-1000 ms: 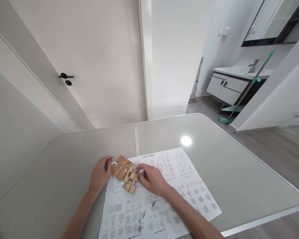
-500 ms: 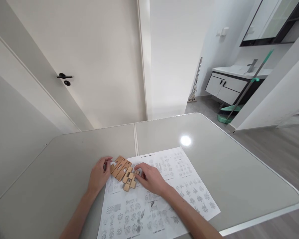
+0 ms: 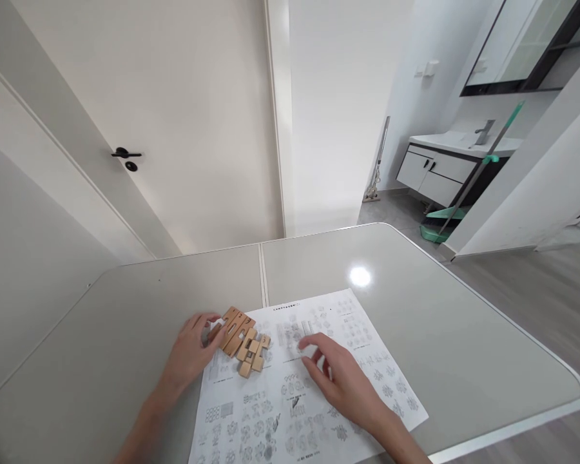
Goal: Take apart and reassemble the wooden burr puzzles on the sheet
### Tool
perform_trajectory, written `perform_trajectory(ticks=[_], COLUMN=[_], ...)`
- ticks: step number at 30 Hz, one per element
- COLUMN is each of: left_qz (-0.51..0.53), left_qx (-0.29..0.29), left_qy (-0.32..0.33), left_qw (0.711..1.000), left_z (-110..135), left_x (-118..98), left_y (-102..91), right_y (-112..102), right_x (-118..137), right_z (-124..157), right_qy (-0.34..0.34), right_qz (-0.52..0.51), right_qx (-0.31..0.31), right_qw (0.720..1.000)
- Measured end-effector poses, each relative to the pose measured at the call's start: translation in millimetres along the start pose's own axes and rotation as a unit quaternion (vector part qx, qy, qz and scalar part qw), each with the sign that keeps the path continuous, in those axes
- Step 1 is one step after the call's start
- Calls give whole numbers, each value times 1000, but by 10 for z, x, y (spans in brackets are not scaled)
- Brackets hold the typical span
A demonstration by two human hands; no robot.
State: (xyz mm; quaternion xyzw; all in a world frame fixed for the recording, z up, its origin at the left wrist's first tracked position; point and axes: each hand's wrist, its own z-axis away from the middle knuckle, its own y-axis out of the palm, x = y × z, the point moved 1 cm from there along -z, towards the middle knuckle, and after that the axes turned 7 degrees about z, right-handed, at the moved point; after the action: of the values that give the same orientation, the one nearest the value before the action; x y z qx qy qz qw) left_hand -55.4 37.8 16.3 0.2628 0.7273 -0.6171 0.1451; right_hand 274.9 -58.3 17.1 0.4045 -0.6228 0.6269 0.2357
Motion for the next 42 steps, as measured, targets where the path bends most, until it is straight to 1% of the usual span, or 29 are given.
perform_trajectory(ticks=[3, 7, 10, 12, 16, 19, 21, 26, 31, 33, 38, 42], left_qz=[-36, -80, -126, -160, -225, -258, -269, -275, -266, -263, -266, -257], left_qx=[22, 48, 64, 78, 114, 133, 142, 145, 152, 158, 160, 158], left_qy=[-24, -48, -59, -66, -89, -91, -84, -67, -60, -60, -59, -62], left_qw=[999, 994, 988, 982, 964, 952, 949, 948, 950, 950, 949, 951], left_z=[14, -38, -109, -164, -277, -359, -410, -520, -600, -621, -647, -652], left_x=[-155, -358, -485, -556, -674, -738, -764, -774, -747, -737, -700, -646], left_y=[-27, -17, -4, -1, -4, 4, 14, 25, 12, 2, -10, 3], right_y=[-91, -63, 5, 42, 74, 83, 94, 138, 140, 118, 69, 73], right_x=[-114, -272, -351, -394, -482, -514, -500, -402, -378, -402, -484, -522], right_z=[323, 576, 652, 669, 672, 671, 672, 665, 658, 659, 657, 656], right_qy=[74, 127, 146, 148, 140, 137, 141, 148, 152, 150, 132, 130], right_qz=[23, 16, -3, -12, -38, -58, -68, -82, -79, -78, -72, -75], right_qx=[-1, -50, -87, -97, -90, -80, -92, -152, -167, -158, -97, -96], right_qw=[997, 990, 985, 984, 985, 986, 983, 974, 971, 973, 984, 984])
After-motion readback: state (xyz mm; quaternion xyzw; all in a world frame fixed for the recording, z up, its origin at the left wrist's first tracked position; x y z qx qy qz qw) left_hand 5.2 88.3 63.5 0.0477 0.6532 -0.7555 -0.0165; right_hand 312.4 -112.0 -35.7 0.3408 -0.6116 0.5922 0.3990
